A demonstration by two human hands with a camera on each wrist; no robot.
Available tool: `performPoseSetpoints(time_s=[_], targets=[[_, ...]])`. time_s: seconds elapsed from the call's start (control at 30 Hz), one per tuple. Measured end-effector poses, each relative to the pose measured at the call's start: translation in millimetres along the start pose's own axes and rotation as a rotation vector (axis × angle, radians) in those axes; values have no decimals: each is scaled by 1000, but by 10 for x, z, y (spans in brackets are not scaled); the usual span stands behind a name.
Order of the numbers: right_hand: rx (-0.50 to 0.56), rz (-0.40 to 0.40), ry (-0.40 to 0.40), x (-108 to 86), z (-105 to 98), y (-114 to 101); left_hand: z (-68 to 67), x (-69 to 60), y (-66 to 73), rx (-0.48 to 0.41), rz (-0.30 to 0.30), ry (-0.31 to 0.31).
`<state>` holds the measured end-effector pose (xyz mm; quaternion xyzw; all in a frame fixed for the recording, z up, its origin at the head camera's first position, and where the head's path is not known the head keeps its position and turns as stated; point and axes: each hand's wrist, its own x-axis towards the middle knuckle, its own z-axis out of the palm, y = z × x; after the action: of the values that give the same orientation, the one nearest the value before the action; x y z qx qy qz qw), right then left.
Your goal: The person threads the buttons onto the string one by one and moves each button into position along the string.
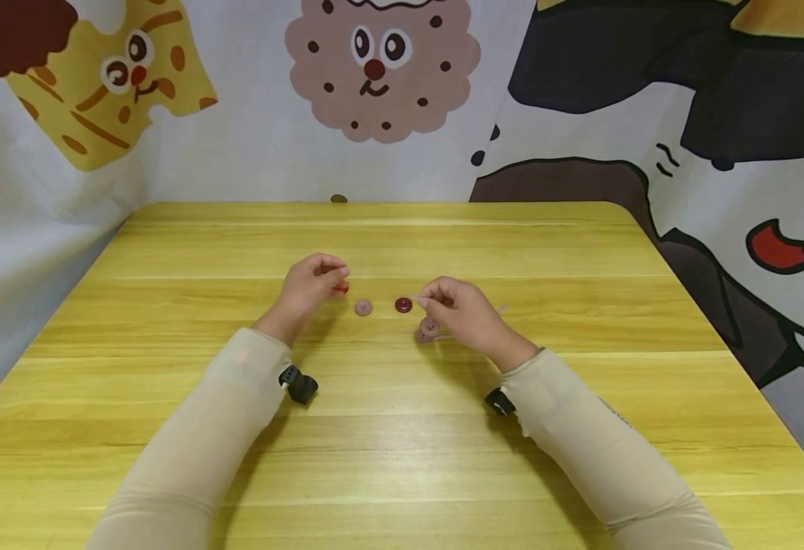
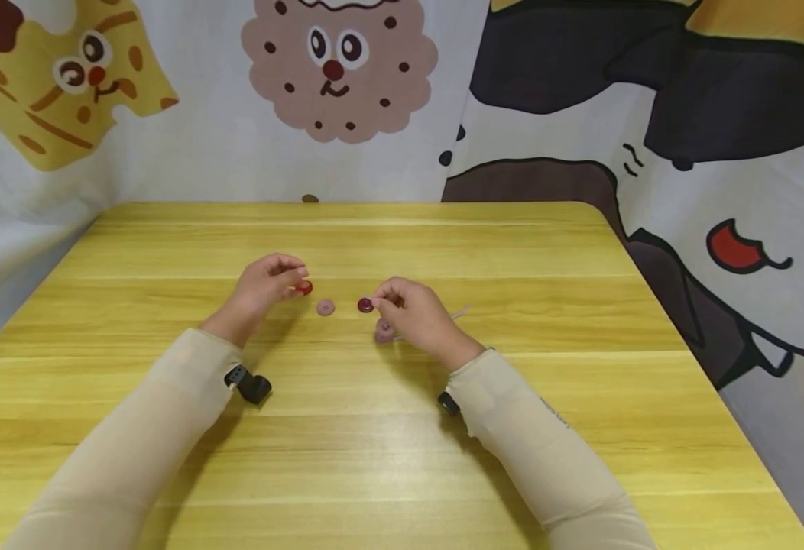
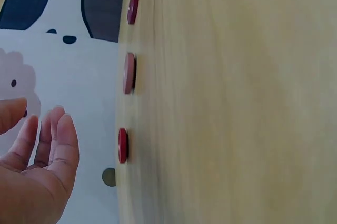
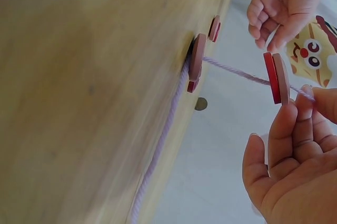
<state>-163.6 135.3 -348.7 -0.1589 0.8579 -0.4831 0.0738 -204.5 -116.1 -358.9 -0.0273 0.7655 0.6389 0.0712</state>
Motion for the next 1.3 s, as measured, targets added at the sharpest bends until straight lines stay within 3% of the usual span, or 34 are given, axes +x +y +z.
performPoseSetpoints(time_s=[0.4,0.87,1.3], targets=[[-1,1,-5,-12,-3,24,-102,114,-31,26,-23,2],[7,1,-11,-9,-4,8,-192,217,-50,126,-22,-8],[0,4,-24,-9,-10,18,-209,319,-79,245,-92,-53]])
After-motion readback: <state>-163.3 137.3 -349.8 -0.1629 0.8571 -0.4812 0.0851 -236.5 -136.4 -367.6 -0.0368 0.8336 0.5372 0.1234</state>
